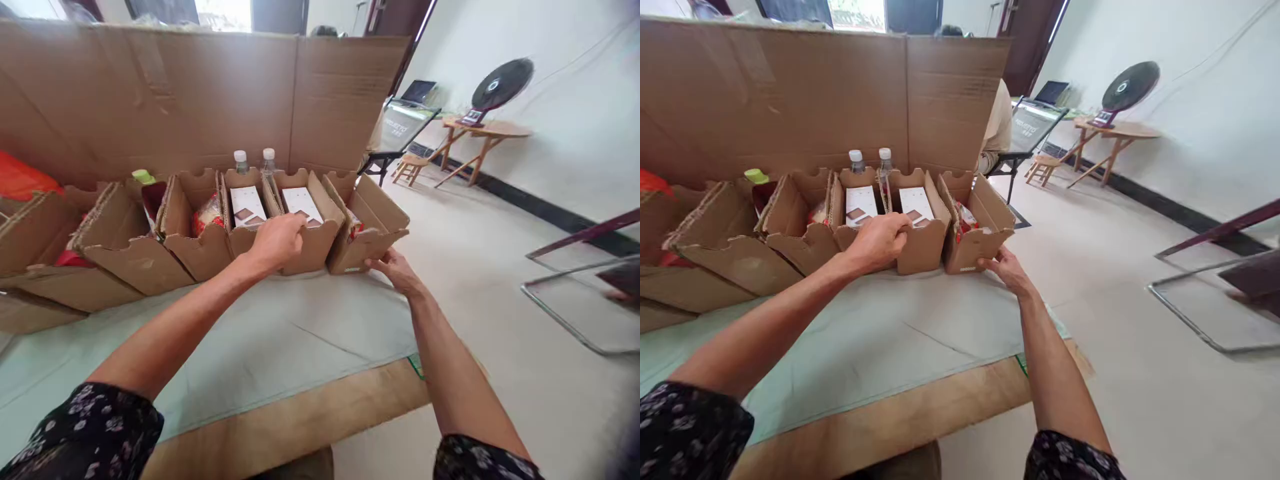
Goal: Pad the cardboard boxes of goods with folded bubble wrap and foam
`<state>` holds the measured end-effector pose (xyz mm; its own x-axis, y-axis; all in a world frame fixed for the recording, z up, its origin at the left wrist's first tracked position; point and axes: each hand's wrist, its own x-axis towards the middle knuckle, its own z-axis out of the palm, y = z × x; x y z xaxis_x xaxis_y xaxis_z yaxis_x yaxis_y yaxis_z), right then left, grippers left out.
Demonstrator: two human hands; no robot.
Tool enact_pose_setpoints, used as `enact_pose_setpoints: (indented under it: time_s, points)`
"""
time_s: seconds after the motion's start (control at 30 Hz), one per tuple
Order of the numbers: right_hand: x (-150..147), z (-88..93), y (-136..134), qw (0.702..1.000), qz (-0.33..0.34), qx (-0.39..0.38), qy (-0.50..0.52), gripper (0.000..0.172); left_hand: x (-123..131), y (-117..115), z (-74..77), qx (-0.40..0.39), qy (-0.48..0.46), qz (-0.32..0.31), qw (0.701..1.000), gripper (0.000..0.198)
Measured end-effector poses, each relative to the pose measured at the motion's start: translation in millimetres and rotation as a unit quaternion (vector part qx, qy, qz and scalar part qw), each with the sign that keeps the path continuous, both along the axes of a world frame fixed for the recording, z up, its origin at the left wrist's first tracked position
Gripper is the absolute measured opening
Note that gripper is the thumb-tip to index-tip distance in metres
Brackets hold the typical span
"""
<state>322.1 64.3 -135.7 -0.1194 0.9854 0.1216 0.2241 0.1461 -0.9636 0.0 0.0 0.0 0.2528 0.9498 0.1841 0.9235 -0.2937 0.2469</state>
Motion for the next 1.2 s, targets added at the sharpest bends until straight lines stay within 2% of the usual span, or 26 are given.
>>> enact_pose_setpoints:
  time_s: [0.1,0.2,0.23,0.3,0.37,0.4,0.43,0.5,0.57,0.63,0.7,0.77,0.83,0.97,1.03,1.07,1.13,1.2]
  points:
    - [-12.5,0.8,14.3,0.999,0.034,-0.009,0.013,0.072,3.4,2.9,-2.0,0.005,0.006,0.001,1.000,0.030]
    - [-15.4,-0.4,14.6,1.000,0.023,0.003,-0.001,0.071,4.3,3.5,-3.5,0.013,0.002,0.002,1.000,0.031]
    - [-15.2,-0.2,9.5,1.000,-0.009,0.016,-0.015,0.069,3.5,2.1,-4.4,0.018,-0.004,0.003,1.000,0.033]
    - [-17.6,4.2,-9.0,0.988,-0.132,0.067,-0.046,0.057,0.4,-5.0,-8.3,0.038,-0.030,0.000,0.999,0.041]
    - [-30.0,18.0,-35.0,0.958,-0.240,0.138,-0.079,0.041,-4.3,-19.4,-17.5,0.081,-0.077,-0.011,0.994,0.051]
    - [-41.4,28.9,-48.1,0.946,-0.257,0.174,-0.096,0.036,-6.8,-29.5,-24.6,0.108,-0.107,-0.018,0.988,0.055]
    - [-56.3,42.0,-59.6,0.943,-0.231,0.207,-0.123,0.034,-9.2,-41.5,-33.6,0.135,-0.142,-0.025,0.980,0.056]
    - [-93.1,71.6,-72.8,0.941,-0.119,0.247,-0.198,0.043,-13.8,-69.8,-55.8,0.169,-0.214,-0.029,0.962,0.053]
    - [-130.7,98.1,-71.4,0.923,-0.037,0.228,-0.308,0.058,-19.2,-101.6,-81.3,0.161,-0.268,-0.017,0.950,0.048]
    - [-158.8,114.0,-62.1,0.886,-0.006,0.187,-0.424,0.049,-27.1,-132.7,-106.0,0.123,-0.293,-0.005,0.948,0.042]
    - [-171.2,117.3,-56.7,0.856,-0.014,0.171,-0.487,0.029,-37.9,-158.9,-125.6,0.087,-0.294,0.006,0.952,0.036]
    - [-167.0,111.2,-65.5,0.853,-0.026,0.195,-0.484,0.025,-50.3,-177.6,-137.8,0.060,-0.292,0.018,0.954,0.033]
    - [-149.6,101.7,-93.0,0.864,-0.022,0.240,-0.443,0.026,-60.7,-188.6,-142.3,0.044,-0.303,0.031,0.951,0.031]
    - [-97.7,88.5,-191.8,0.886,-0.007,0.318,-0.337,0.022,-62.5,-197.6,-137.8,0.017,-0.358,0.021,0.934,0.031]
    - [-71.2,84.4,-243.2,0.907,0.001,0.302,-0.293,0.019,-53.5,-202.8,-134.4,-0.007,-0.385,0.000,0.923,0.032]
    - [-58.4,81.9,-263.6,0.925,-0.025,0.274,-0.261,0.023,-47.6,-206.2,-133.0,-0.022,-0.398,-0.008,0.917,0.033]
    - [-35.6,75.3,-287.1,0.949,-0.152,0.240,-0.137,0.036,-35.0,-214.0,-130.8,-0.059,-0.420,-0.018,0.906,0.035]
    - [-20.2,66.1,-285.3,0.944,-0.266,0.191,-0.046,0.037,-22.9,-220.4,-128.6,-0.093,-0.433,-0.025,0.896,0.044]
